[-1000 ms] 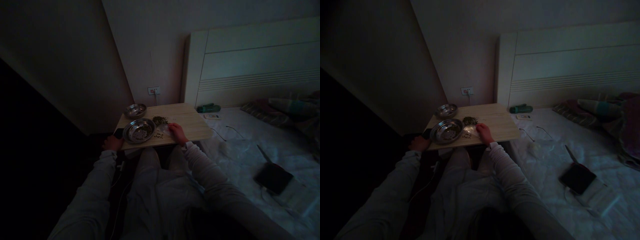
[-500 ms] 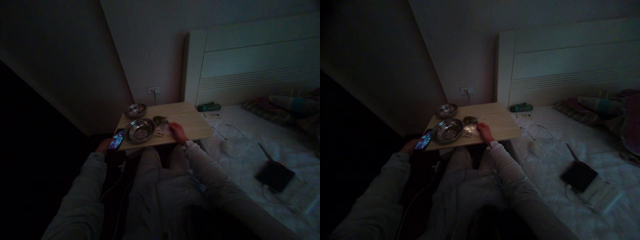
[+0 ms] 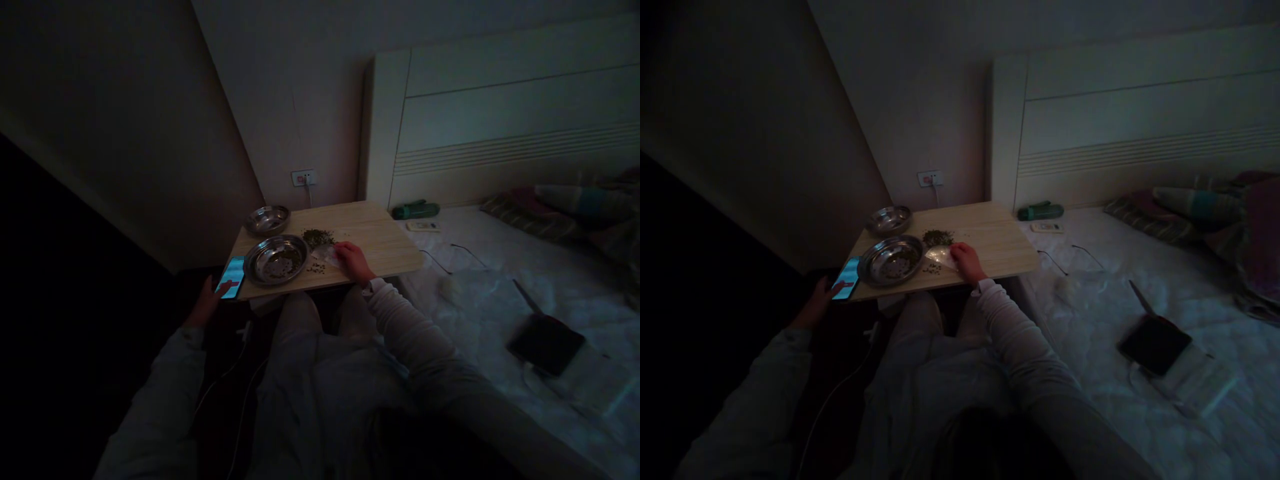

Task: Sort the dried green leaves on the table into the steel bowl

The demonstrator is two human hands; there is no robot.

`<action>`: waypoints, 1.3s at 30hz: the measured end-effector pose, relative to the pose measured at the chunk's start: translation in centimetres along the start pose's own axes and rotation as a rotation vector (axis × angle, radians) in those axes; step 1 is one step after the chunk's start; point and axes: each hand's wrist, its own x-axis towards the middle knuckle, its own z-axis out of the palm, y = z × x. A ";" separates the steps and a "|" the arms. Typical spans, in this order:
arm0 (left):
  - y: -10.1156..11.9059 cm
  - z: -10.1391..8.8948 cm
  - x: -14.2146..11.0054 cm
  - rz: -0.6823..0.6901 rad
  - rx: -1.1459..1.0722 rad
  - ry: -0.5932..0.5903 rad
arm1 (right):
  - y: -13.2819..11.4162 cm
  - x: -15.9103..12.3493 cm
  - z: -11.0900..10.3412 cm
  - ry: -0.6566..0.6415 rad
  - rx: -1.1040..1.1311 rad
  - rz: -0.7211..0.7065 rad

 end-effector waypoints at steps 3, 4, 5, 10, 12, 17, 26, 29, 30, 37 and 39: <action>-0.5 -0.5 -1.1 -0.096 -0.036 -0.010 | 0.1 0.1 0.1 -0.001 0.006 -0.009; -0.5 -0.5 -1.4 -0.096 -0.039 -0.011 | 0.1 0.1 0.1 0.000 0.011 -0.007; -0.4 -0.5 -1.7 -0.087 -0.040 -0.011 | 0.1 0.1 0.1 0.001 0.016 -0.003; 0.5 0.4 -2.6 -0.053 -0.071 0.001 | -0.2 -0.1 0.1 0.012 0.030 0.015; 0.8 0.9 -2.5 -0.059 -0.073 0.026 | -0.3 -0.2 0.0 0.015 0.019 0.023; 1.5 2.1 -0.9 -0.010 -0.004 0.033 | -0.7 -0.3 0.1 0.012 0.017 0.025; 4.8 3.3 0.7 0.012 0.201 0.009 | -1.0 -0.7 0.1 0.028 0.031 0.019; 5.0 3.0 0.0 0.048 0.175 0.072 | -0.8 -0.4 0.2 0.030 0.055 0.029; 5.0 2.9 -0.5 0.046 0.160 0.112 | -0.7 -0.3 0.2 0.036 0.069 0.032; 5.8 4.2 -5.2 -0.213 -0.210 0.134 | 0.1 0.9 -0.5 0.132 0.251 0.057; 6.9 5.1 -6.1 -0.232 -0.307 0.066 | 0.1 1.0 -0.7 0.134 0.270 0.051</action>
